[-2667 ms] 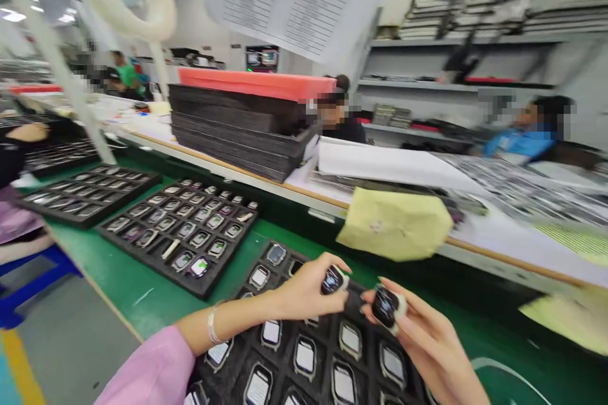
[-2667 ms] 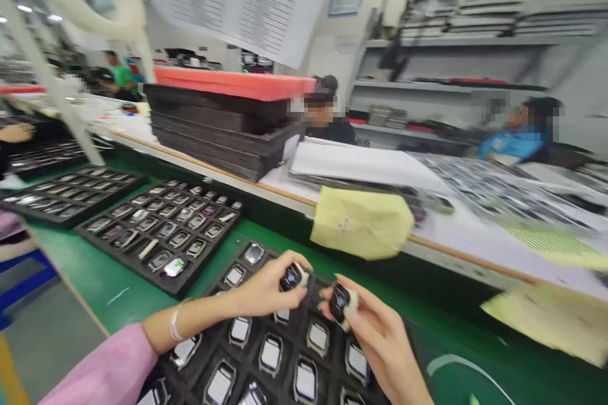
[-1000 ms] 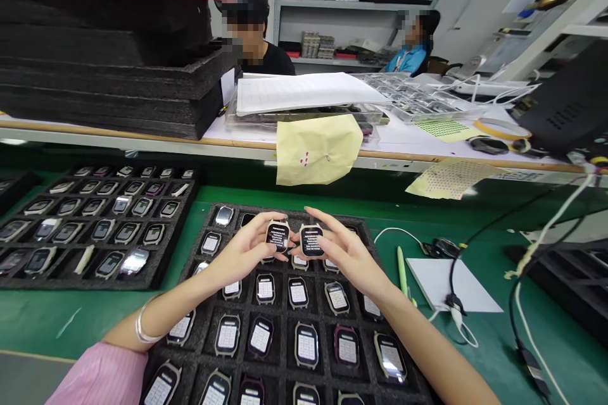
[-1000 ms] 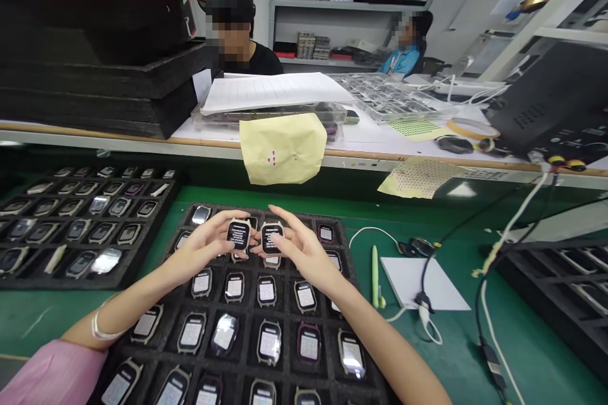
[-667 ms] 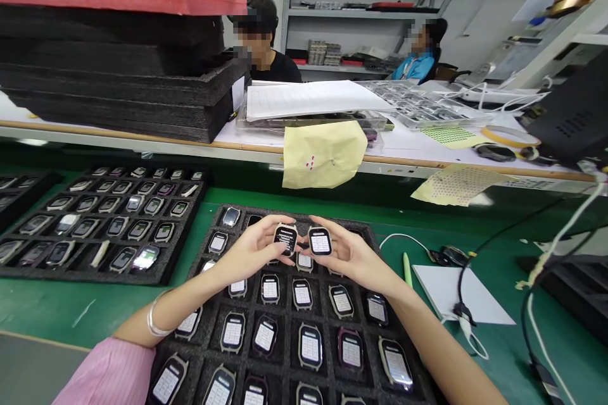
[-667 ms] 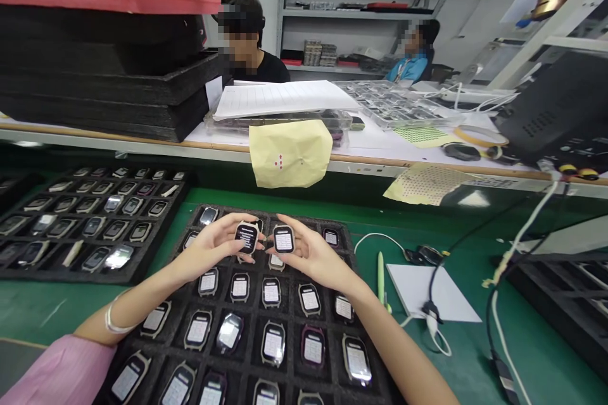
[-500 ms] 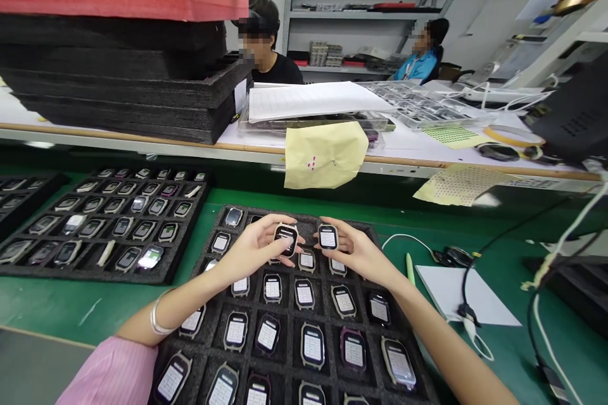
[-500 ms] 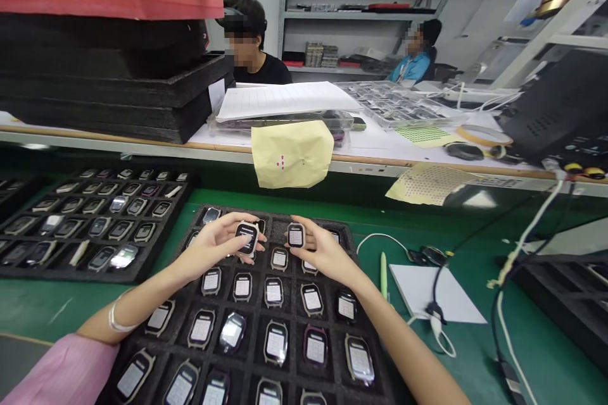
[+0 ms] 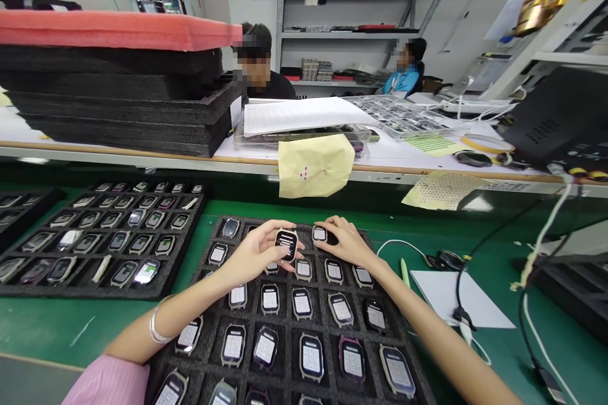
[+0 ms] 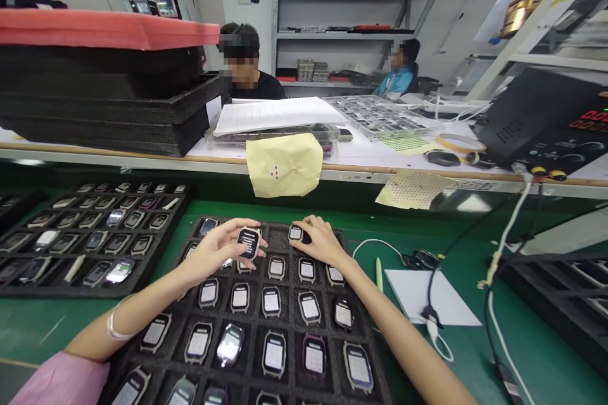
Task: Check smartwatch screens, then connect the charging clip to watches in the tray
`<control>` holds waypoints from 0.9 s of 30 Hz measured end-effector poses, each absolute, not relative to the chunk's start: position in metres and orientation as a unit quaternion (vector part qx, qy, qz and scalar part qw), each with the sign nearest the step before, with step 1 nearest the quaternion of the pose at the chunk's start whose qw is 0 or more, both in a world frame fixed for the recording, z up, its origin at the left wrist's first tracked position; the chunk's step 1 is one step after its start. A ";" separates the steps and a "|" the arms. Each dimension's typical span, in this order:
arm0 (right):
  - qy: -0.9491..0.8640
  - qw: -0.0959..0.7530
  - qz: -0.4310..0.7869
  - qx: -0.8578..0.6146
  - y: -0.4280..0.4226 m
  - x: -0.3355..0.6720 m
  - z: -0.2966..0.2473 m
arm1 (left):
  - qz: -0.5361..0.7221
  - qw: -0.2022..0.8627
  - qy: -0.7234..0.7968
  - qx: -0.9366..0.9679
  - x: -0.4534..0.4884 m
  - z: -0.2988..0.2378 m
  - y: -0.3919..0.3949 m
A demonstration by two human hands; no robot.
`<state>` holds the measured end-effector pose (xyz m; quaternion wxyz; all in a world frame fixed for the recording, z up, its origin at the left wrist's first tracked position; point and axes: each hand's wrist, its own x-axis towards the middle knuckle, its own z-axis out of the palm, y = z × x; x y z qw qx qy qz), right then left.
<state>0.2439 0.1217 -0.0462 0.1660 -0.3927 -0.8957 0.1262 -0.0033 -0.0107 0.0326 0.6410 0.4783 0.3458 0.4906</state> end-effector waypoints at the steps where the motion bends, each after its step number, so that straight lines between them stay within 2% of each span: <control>1: -0.900 0.156 0.117 -0.391 0.122 0.244 -0.046 | 0.493 0.638 0.346 0.480 -0.002 0.031 -0.008; 9: -0.917 0.115 0.091 -0.370 0.115 0.257 -0.043 | 0.490 0.602 0.365 0.514 0.006 0.014 0.015; 14: -0.917 0.113 0.075 -0.376 0.103 0.260 -0.043 | 0.394 0.453 0.405 0.690 0.011 -0.017 0.039; 20: -0.913 0.101 0.054 -0.392 0.105 0.251 -0.043 | 0.289 0.311 0.448 0.787 0.030 -0.054 0.074; 27: -0.916 0.057 0.053 -0.393 0.118 0.238 -0.030 | 0.164 0.170 0.503 0.831 0.019 -0.047 0.072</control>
